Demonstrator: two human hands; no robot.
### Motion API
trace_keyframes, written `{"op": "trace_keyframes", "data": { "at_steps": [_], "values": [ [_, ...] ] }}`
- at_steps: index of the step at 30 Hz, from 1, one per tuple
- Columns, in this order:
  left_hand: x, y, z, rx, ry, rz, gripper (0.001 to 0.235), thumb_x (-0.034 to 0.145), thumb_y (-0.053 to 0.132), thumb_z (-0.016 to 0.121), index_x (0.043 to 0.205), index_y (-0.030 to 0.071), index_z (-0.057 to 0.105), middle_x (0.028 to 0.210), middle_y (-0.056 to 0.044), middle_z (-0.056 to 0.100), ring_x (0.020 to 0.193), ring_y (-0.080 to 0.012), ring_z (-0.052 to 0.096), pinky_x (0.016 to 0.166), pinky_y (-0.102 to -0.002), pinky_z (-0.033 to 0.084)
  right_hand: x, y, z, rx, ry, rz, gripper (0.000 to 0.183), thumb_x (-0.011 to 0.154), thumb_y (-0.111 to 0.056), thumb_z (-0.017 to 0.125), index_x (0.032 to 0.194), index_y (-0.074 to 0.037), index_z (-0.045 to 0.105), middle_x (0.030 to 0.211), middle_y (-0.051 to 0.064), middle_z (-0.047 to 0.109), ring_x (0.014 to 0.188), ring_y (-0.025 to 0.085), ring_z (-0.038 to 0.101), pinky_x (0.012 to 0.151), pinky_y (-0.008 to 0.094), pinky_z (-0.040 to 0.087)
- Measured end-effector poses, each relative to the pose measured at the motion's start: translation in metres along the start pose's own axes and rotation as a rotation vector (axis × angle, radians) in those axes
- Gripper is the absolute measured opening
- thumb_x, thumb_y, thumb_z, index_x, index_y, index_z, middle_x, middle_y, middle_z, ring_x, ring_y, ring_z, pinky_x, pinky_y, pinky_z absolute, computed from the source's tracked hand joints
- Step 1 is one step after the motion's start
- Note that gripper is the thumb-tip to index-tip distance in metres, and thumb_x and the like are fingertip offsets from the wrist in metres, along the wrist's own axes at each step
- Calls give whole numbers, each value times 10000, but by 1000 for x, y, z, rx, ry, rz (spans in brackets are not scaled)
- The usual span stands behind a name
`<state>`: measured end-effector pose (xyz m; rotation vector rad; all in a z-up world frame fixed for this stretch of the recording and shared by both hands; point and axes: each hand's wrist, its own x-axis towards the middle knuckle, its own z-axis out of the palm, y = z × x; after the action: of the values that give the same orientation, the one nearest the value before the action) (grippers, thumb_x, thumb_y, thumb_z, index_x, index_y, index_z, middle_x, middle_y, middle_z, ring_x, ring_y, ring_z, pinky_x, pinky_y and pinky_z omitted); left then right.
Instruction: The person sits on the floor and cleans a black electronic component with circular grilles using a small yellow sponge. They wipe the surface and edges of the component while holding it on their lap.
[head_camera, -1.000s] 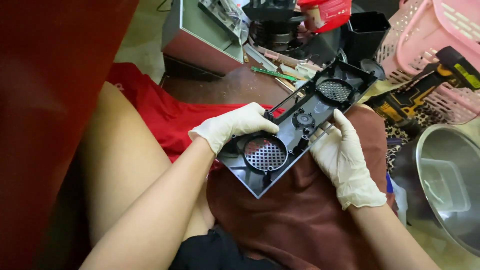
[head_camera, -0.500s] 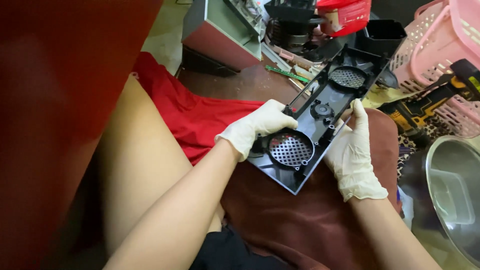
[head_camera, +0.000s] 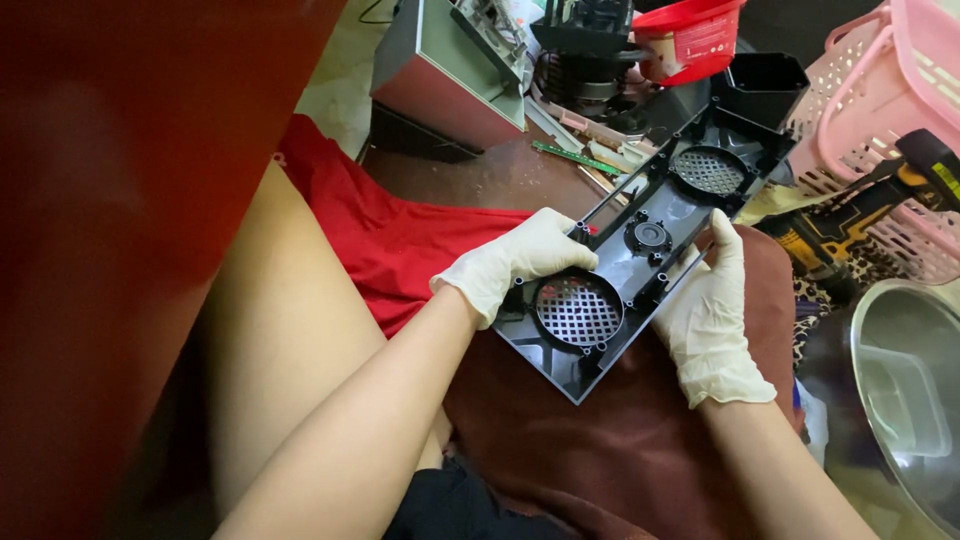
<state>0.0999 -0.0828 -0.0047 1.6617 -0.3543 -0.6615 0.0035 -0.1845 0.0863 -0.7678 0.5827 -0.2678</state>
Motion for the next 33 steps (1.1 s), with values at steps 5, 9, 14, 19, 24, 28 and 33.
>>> {"op": "trace_keyframes", "data": {
  "at_steps": [5, 9, 14, 19, 24, 28, 33],
  "values": [
    [-10, 7, 0, -15, -11, -15, 178, 541, 214, 730, 680, 107, 697, 679, -60, 653, 702, -154, 606, 639, -241, 470, 16, -5, -20, -22, -52, -16, 249, 694, -265, 706, 846, -105, 588, 876, 18, 641, 852, 182, 639, 803, 348, 528],
    [0, 0, 1, 19, 7, -11, 149, 542, 231, 729, 651, 135, 696, 651, -58, 648, 684, -170, 629, 622, -262, 478, 38, -11, -31, -8, -120, -10, 423, 703, -295, 711, 1020, -47, 582, 1055, 107, 634, 997, 279, 624, 883, 461, 490],
    [-9, 8, 0, 12, -6, -28, 167, 543, 213, 717, 674, 112, 696, 659, -63, 648, 692, -159, 616, 631, -252, 477, 44, -15, -28, 46, -138, -60, 468, 680, -272, 728, 1047, -20, 584, 1058, 124, 636, 1010, 295, 622, 905, 481, 480],
    [-11, 9, 2, 18, -31, -16, 180, 527, 232, 735, 658, 116, 693, 644, -70, 640, 672, -165, 613, 622, -246, 474, 34, -12, -29, 70, -89, -44, 421, 674, -291, 725, 998, -48, 609, 1005, 82, 651, 955, 261, 646, 882, 445, 509],
    [-16, 16, 2, 0, -19, -3, 159, 527, 224, 728, 639, 117, 692, 637, -52, 643, 673, -150, 609, 614, -238, 469, 8, -4, -12, 78, -68, -28, 389, 663, -295, 713, 965, -70, 615, 963, 49, 655, 914, 220, 648, 872, 413, 522],
    [-13, 16, -2, 32, -28, -4, 172, 528, 241, 742, 636, 119, 688, 642, -61, 639, 672, -154, 605, 616, -249, 467, 20, -12, -22, 80, -59, 32, 435, 642, -352, 718, 957, -73, 610, 963, 65, 658, 907, 235, 645, 859, 430, 518],
    [-19, 17, -14, 93, -76, -27, 180, 528, 235, 732, 661, 119, 697, 663, -59, 655, 683, -151, 613, 620, -242, 478, 25, -11, -20, 246, -122, -36, 471, 608, -245, 746, 1007, -38, 604, 1036, 105, 652, 980, 267, 635, 929, 441, 482]
  ]
}}
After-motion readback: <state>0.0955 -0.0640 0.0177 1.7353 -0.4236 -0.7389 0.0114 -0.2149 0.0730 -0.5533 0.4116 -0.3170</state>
